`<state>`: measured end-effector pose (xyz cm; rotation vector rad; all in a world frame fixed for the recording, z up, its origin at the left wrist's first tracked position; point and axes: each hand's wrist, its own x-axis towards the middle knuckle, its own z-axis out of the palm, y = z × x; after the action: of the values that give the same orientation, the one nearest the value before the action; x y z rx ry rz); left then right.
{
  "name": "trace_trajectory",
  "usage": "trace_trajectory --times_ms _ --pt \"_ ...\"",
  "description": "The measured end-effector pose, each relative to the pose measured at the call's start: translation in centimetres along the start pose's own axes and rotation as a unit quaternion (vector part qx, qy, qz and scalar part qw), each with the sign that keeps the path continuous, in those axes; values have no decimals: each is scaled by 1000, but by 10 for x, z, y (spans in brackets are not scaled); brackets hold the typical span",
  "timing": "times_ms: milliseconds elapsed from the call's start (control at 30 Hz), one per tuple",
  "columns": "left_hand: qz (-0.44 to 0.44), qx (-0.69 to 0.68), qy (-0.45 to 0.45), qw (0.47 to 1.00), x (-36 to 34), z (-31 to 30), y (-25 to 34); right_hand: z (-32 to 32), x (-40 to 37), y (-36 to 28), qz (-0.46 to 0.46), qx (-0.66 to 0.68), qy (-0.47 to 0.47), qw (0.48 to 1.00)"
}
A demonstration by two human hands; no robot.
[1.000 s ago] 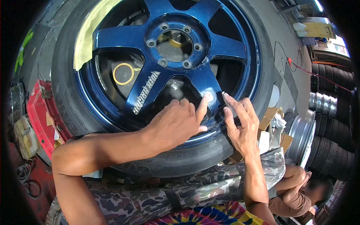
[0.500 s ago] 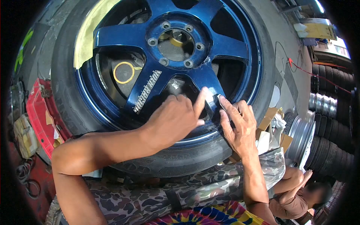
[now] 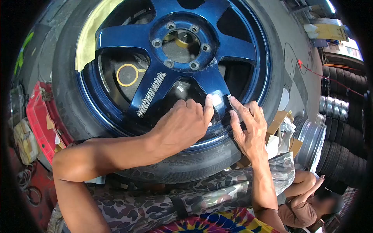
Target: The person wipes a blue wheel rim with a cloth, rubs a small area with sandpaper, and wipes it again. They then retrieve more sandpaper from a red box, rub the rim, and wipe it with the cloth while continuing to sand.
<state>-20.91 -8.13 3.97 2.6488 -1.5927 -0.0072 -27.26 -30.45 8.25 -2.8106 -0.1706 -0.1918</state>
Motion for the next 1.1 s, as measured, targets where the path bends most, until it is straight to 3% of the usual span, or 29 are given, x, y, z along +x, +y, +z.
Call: trace_trajectory --times_ms 300,567,700,1033,1100 --pt "37 -56 39 997 -1 1 5 0 0 -3 -1 6 0 1000" --pt "-36 6 23 999 3 0 -9 0 0 -1 -10 7 9 1000" --pt "-51 -74 -5 996 4 1 -10 -2 0 -2 -8 2 7 1000" --pt "62 -88 9 994 1 1 -4 0 -3 0 -2 11 -2 1000" --pt "20 -66 -14 998 2 0 -5 0 -3 0 -21 4 -6 1000"
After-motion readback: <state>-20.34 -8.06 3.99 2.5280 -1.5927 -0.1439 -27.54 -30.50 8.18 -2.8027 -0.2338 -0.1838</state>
